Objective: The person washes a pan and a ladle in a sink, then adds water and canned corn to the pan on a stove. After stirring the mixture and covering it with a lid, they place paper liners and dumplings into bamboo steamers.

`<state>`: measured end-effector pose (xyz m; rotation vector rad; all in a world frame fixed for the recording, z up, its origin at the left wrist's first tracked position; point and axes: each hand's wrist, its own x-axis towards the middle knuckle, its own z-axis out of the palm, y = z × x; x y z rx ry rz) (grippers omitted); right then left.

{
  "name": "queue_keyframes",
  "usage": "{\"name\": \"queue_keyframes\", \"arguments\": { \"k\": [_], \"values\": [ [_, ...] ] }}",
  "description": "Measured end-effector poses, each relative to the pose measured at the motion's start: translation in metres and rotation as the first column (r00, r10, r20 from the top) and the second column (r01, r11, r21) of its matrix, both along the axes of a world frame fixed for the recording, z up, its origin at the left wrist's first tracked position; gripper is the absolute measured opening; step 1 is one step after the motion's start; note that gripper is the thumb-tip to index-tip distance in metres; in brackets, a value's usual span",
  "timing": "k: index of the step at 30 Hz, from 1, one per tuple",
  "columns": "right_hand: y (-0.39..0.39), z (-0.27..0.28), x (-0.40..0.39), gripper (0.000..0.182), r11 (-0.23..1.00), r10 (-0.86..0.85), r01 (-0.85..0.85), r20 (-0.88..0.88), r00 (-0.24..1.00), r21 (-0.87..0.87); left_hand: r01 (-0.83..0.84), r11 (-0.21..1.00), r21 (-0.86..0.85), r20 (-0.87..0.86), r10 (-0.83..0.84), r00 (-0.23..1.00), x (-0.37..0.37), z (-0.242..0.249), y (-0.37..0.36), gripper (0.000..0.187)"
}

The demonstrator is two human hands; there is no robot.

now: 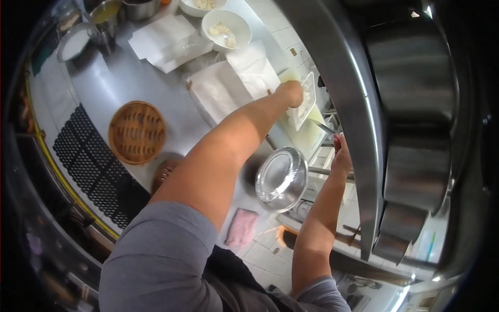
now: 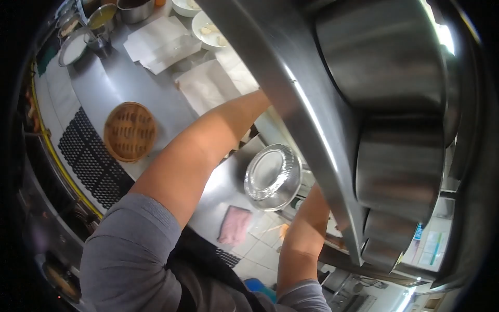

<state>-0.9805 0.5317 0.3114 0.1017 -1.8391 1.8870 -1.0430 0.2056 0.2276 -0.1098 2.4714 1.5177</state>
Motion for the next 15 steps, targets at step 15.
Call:
{"name": "queue_keyframes", "arguments": {
  "k": [15],
  "values": [
    [-0.049,0.018,0.148,0.016,0.870,0.298,0.083,0.652,0.697,-0.487,0.087,0.928,0.363,-0.001,-0.093,0.996,0.416,0.086,-0.222,0.005]
  ]
}}
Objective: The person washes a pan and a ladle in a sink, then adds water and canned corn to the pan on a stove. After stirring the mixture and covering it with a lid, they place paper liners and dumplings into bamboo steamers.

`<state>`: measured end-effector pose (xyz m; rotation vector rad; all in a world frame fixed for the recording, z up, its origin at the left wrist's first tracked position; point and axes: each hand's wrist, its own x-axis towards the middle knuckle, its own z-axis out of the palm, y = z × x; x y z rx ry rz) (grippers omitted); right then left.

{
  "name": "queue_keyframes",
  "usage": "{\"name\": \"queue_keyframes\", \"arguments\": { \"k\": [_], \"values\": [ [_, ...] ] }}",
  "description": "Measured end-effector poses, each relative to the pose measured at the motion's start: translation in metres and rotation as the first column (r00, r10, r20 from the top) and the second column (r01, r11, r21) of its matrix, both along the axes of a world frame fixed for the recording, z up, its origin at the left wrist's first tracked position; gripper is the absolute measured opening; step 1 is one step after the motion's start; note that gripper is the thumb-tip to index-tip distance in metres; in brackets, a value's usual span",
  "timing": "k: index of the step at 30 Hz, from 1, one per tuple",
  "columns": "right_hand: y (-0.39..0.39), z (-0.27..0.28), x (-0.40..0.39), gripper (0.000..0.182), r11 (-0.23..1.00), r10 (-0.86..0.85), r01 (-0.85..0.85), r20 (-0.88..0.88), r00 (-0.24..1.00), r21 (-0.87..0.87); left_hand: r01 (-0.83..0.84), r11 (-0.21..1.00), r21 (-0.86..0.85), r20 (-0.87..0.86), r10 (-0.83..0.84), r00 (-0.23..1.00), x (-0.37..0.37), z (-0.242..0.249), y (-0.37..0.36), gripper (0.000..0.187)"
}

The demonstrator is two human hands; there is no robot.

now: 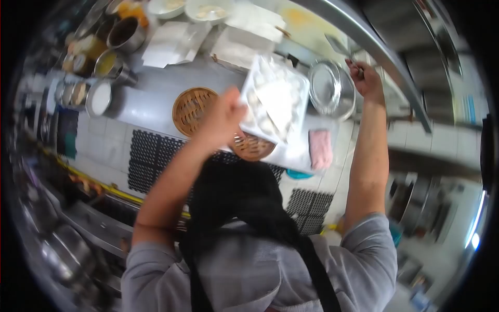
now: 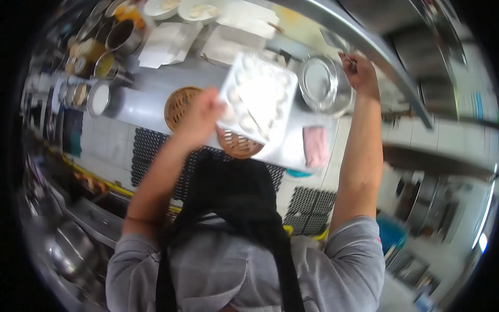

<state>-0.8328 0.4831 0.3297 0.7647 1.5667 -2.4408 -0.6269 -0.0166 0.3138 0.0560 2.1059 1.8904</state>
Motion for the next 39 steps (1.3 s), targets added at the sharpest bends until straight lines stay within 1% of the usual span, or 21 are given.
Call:
{"name": "queue_keyframes", "arguments": {
  "k": [1,2,3,5,7,9,11,12,14,15,17,19,20,21,22,23,24,25,27,32,39],
  "values": [
    [-0.033,0.026,0.043,0.016,0.995,-0.035,0.040,-0.052,0.998,0.095,0.026,0.996,0.087,0.113,-0.035,0.993,0.040,-0.003,0.022,0.004],
    [-0.032,0.038,0.075,0.019,0.996,0.015,-0.018,0.041,0.999,0.084,0.073,0.952,0.296,0.186,-0.133,0.974,0.069,-0.028,0.043,0.006],
    [-0.051,0.046,0.121,0.021,0.992,-0.024,0.033,-0.074,0.997,0.123,0.149,0.945,0.291,0.202,-0.213,0.956,0.092,-0.052,0.060,0.008],
    [-0.062,0.054,0.198,0.038,0.999,-0.019,0.016,-0.093,0.996,-0.033,0.149,0.875,0.461,0.266,-0.296,0.917,0.130,-0.107,0.097,0.010],
    [-0.071,0.061,0.272,0.042,0.986,-0.015,-0.008,-0.133,0.991,-0.166,0.232,0.900,0.369,0.282,-0.346,0.895,0.141,-0.135,0.110,0.013],
    [-0.075,0.064,0.339,0.038,0.999,0.012,-0.018,-0.176,0.984,-0.031,0.272,0.947,0.170,0.199,-0.303,0.932,0.142,-0.156,0.106,0.014],
    [-0.092,0.060,0.401,0.038,0.995,0.000,0.025,-0.252,0.968,0.094,0.228,0.967,-0.118,-0.197,-0.248,0.949,0.131,-0.179,0.086,0.014],
    [-0.092,0.047,0.428,0.037,0.983,0.004,0.043,-0.249,0.969,0.181,0.113,0.985,-0.128,-0.301,-0.147,0.942,0.123,-0.174,0.078,0.016],
    [-0.086,0.025,0.458,0.037,0.968,0.024,0.042,-0.255,0.967,0.249,0.075,0.967,-0.244,-0.225,-0.132,0.965,0.102,-0.156,0.066,0.021],
    [-0.085,0.018,0.467,0.036,0.927,0.071,-0.021,-0.119,0.990,0.375,0.083,0.952,-0.294,-0.173,-0.138,0.975,0.094,-0.156,0.063,0.024],
    [-0.067,0.000,0.471,0.025,0.768,0.149,-0.168,0.084,0.985,0.618,0.130,0.892,-0.432,-0.101,-0.191,0.976,0.086,-0.146,0.067,0.027],
    [-0.039,-0.020,0.454,0.018,0.273,0.357,-0.217,0.111,0.928,0.937,0.196,0.809,-0.554,-0.028,-0.253,0.967,0.085,-0.131,0.083,0.029],
    [-0.033,-0.014,0.441,0.018,0.282,0.364,-0.210,0.098,0.926,0.936,0.157,0.706,-0.690,-0.046,-0.260,0.965,0.088,-0.121,0.096,0.035],
    [-0.029,-0.005,0.425,0.017,0.037,0.467,-0.236,0.192,0.863,0.971,0.107,0.583,-0.805,-0.062,-0.263,0.963,0.091,-0.113,0.109,0.044],
    [-0.027,0.000,0.406,0.017,-0.210,0.538,-0.216,0.297,0.789,0.953,0.088,0.576,-0.813,-0.071,-0.247,0.966,0.095,-0.114,0.120,0.044],
    [-0.023,-0.001,0.385,0.017,-0.199,0.553,-0.200,0.278,0.785,0.959,-0.004,0.611,-0.792,-0.180,-0.227,0.957,0.098,-0.120,0.130,0.058],
    [-0.021,-0.004,0.364,0.017,-0.310,0.611,-0.165,0.329,0.720,0.936,-0.090,0.641,-0.762,-0.285,-0.208,0.936,0.102,-0.121,0.138,0.073],
    [-0.020,-0.005,0.347,0.018,-0.416,0.655,-0.118,0.387,0.649,0.902,-0.104,0.628,-0.771,-0.289,-0.200,0.936,0.104,-0.116,0.146,0.073],
    [-0.030,0.009,0.312,0.018,-0.481,0.677,-0.096,0.439,0.590,0.871,0.023,0.633,-0.774,-0.064,-0.115,0.991,0.107,-0.106,0.160,0.093],
    [-0.048,0.023,0.257,0.028,-0.631,0.704,0.021,0.560,0.436,0.776,-0.039,0.633,-0.773,-0.073,-0.028,0.997,0.108,-0.106,0.168,0.094],
    [0.026,0.076,0.265,0.020,-0.786,0.521,-0.080,0.726,0.448,0.613,0.000,0.668,-0.745,0.002,0.003,1.000,0.102,-0.107,0.169,0.093]
  ]
}}
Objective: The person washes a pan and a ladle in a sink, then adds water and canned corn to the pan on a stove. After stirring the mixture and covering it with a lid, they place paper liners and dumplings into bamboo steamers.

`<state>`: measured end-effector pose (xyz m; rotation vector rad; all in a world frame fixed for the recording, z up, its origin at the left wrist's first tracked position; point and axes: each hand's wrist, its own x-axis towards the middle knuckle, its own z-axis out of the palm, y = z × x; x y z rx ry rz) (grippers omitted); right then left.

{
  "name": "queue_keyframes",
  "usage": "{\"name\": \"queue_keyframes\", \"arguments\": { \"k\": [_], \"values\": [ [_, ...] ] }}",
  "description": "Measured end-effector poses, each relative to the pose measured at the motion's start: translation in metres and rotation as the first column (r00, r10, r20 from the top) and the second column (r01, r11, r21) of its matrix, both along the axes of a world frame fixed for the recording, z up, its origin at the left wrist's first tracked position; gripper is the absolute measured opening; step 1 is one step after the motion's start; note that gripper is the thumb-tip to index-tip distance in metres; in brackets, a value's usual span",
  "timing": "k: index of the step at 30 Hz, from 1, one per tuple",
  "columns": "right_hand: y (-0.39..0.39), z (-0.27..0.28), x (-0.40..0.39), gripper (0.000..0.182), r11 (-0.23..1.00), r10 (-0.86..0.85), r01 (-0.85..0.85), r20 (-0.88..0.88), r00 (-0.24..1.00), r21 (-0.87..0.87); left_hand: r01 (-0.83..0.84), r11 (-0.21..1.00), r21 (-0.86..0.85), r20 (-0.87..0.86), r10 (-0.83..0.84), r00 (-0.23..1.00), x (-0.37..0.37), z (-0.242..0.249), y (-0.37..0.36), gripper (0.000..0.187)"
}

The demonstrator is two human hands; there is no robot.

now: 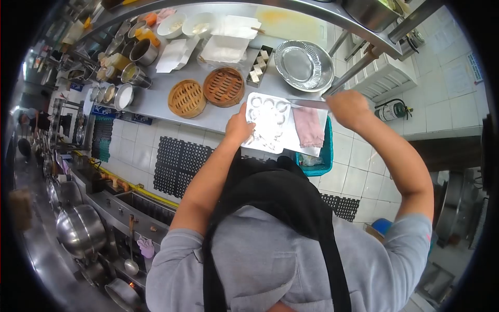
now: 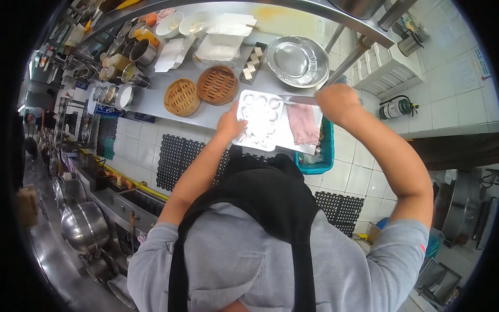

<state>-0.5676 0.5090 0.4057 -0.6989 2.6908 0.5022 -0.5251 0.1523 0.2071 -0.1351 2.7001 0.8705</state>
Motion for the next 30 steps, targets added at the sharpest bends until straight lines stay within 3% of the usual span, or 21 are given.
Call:
{"name": "queue_keyframes", "arguments": {
  "k": [3,4,5,6,9,13,16,18,20,23,27,29,30],
  "values": [
    [0.027,0.027,0.025,0.022,0.984,-0.167,0.171,0.080,0.983,-0.050,0.008,0.995,-0.096,-0.084,-0.016,0.996,-0.014,0.004,0.014,0.077],
    [0.028,0.024,0.034,0.022,0.981,-0.184,0.188,0.083,0.979,-0.043,0.119,0.967,-0.226,-0.222,-0.170,0.960,-0.025,0.009,0.021,0.065],
    [0.026,0.015,0.044,0.023,0.950,-0.263,0.278,0.111,0.958,-0.144,0.203,0.908,-0.366,-0.337,-0.332,0.881,-0.036,0.010,0.029,0.053],
    [0.024,0.005,0.051,0.025,0.899,-0.338,0.364,0.140,0.931,-0.244,0.219,0.905,-0.364,-0.341,-0.349,0.873,-0.047,0.009,0.038,0.053],
    [0.010,-0.041,0.072,0.032,0.788,-0.445,0.511,0.255,0.858,-0.344,0.452,0.874,-0.178,-0.361,-0.485,0.796,-0.080,-0.015,0.062,0.030],
    [-0.020,-0.076,0.098,0.035,0.613,-0.598,0.686,0.337,0.727,-0.391,0.545,0.829,-0.124,-0.264,-0.557,0.787,-0.091,-0.016,0.071,0.021],
    [-0.042,-0.077,0.110,0.036,0.531,-0.662,0.743,0.348,0.664,-0.407,0.579,0.805,-0.128,-0.213,-0.592,0.777,-0.104,-0.033,0.070,0.014],
    [-0.054,-0.083,0.115,0.037,0.488,-0.700,0.773,0.347,0.625,-0.406,0.579,0.813,-0.063,-0.338,-0.563,0.754,-0.110,-0.045,0.067,0.011],
    [-0.059,-0.087,0.123,0.038,0.426,-0.678,0.777,0.405,0.614,-0.463,0.572,0.820,0.012,-0.353,-0.532,0.770,-0.117,-0.049,0.062,0.012],
    [-0.067,-0.072,0.159,0.038,0.459,-0.665,0.800,0.447,0.598,-0.386,0.530,0.838,0.128,-0.319,-0.471,0.822,-0.122,-0.052,0.055,0.013],
    [-0.096,-0.038,0.201,0.036,0.397,-0.657,0.861,0.555,0.509,-0.320,0.529,0.825,0.199,-0.278,-0.470,0.838,-0.129,-0.046,0.043,0.014],
    [-0.114,-0.031,0.198,0.035,0.215,-0.766,0.877,0.483,0.424,-0.429,0.530,0.817,0.226,-0.280,-0.467,0.839,-0.128,-0.048,0.040,0.014],
    [-0.121,-0.034,0.189,0.035,0.213,-0.770,0.882,0.484,0.416,-0.420,0.530,0.812,0.243,-0.287,-0.462,0.839,-0.126,-0.049,0.040,0.014]
  ]
}}
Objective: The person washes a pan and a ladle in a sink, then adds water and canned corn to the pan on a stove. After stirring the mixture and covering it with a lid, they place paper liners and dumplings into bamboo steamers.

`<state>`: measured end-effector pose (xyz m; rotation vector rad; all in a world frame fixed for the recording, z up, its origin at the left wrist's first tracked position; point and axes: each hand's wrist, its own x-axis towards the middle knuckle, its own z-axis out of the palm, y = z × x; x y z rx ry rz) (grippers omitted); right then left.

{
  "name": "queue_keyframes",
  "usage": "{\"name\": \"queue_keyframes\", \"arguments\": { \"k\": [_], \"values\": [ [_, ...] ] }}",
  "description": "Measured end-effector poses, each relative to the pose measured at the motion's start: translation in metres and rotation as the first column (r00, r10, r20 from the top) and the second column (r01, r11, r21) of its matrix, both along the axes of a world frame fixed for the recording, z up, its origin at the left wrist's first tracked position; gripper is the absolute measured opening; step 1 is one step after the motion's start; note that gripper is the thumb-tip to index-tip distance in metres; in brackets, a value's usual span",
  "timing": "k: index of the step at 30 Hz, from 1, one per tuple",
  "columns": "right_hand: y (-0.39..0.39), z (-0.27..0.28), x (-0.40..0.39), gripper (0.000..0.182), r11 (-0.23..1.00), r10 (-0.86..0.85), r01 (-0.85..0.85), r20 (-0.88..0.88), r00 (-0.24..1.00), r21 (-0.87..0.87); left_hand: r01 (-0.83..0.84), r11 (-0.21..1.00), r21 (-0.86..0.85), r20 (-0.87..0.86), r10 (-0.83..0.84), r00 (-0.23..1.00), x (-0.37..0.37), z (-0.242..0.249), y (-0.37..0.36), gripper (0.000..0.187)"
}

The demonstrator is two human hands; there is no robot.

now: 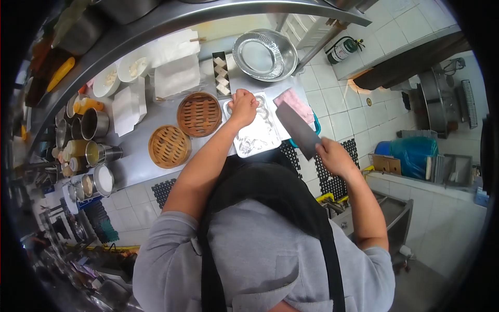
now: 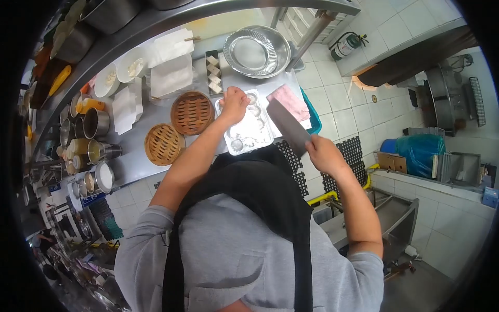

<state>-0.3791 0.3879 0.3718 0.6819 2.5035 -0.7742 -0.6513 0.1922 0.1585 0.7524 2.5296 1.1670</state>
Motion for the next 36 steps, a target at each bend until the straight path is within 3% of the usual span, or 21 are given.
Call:
{"name": "queue_keyframes", "arguments": {
  "k": [2,8,13,15,16,17,19,20,21,23,25,29,30,31,32,34,36],
  "values": [
    [-0.010,-0.017,-0.033,0.035,0.980,0.048,-0.034,-0.064,0.997,0.195,-0.005,1.000,0.024,0.003,0.005,1.000,0.003,-0.003,0.002,0.013],
    [-0.026,-0.032,-0.059,0.036,0.957,0.077,-0.079,0.018,0.997,0.281,-0.073,0.995,0.065,0.019,0.072,0.997,0.001,-0.007,0.005,0.012],
    [-0.016,0.040,0.028,0.031,0.970,0.129,-0.167,0.209,0.969,0.175,-0.104,0.983,0.153,0.135,0.084,0.987,-0.004,-0.008,-0.003,0.015],
    [-0.006,0.069,0.026,0.030,0.970,0.148,-0.188,0.246,0.958,0.152,-0.107,0.980,0.165,0.166,0.079,0.983,-0.004,-0.009,-0.009,0.015],
    [-0.004,0.081,0.014,0.028,0.986,0.062,-0.087,0.174,0.983,0.142,-0.093,0.981,0.169,0.185,0.061,0.981,-0.003,-0.008,-0.013,0.015],
    [-0.001,0.088,-0.005,0.026,0.992,-0.016,0.004,0.097,0.995,0.125,-0.096,0.979,0.178,0.161,0.067,0.985,-0.001,-0.008,-0.016,0.015],
    [0.004,0.088,-0.066,0.024,0.996,0.025,-0.014,-0.122,0.992,0.091,-0.132,0.962,0.238,0.146,0.099,0.984,0.004,-0.008,-0.021,0.015],
    [0.015,0.075,-0.098,0.036,0.990,0.126,-0.139,-0.296,0.947,-0.024,-0.128,0.952,0.279,0.140,0.091,0.986,0.011,-0.008,-0.024,0.016],
    [0.030,0.051,-0.137,0.056,0.960,0.255,-0.281,-0.432,0.865,0.004,-0.164,0.932,0.322,0.148,0.121,0.981,0.018,-0.002,-0.027,0.014],
    [0.058,0.007,-0.244,0.065,0.895,0.433,-0.424,-0.509,0.744,0.140,-0.253,0.903,0.348,0.154,0.211,0.965,0.032,-0.008,-0.027,0.014],
    [0.057,-0.014,-0.349,0.062,0.888,0.460,-0.384,-0.469,0.754,0.254,-0.323,0.873,0.365,0.162,0.283,0.945,0.047,-0.008,-0.027,0.014],
    [0.081,-0.076,-0.520,0.069,0.748,0.618,-0.433,-0.289,0.731,0.502,-0.477,0.801,0.362,0.162,0.450,0.878,0.082,0.003,-0.019,0.013],
    [0.088,-0.088,-0.547,0.070,0.735,0.626,-0.438,-0.273,0.730,0.517,-0.519,0.773,0.365,0.171,0.492,0.853,0.090,0.008,-0.015,0.014],
    [0.102,-0.106,-0.574,0.072,0.721,0.684,-0.530,-0.331,0.650,0.447,-0.555,0.748,0.366,0.178,0.529,0.830,0.093,0.011,-0.013,0.014],
    [0.108,-0.116,-0.594,0.072,0.607,0.752,-0.550,-0.192,0.630,0.574,-0.590,0.725,0.355,0.177,0.567,0.804,0.090,0.010,-0.013,0.014],
    [0.106,-0.124,-0.600,0.068,0.574,0.709,-0.582,0.006,0.705,0.575,-0.650,0.687,0.326,0.238,0.606,0.759,0.098,0.008,-0.006,0.014],
    [0.134,-0.163,-0.630,0.059,0.677,0.647,-0.544,-0.050,0.761,0.495,-0.656,0.674,0.340,0.185,0.636,0.749,0.103,0.010,-0.005,0.014]
  ]
}}
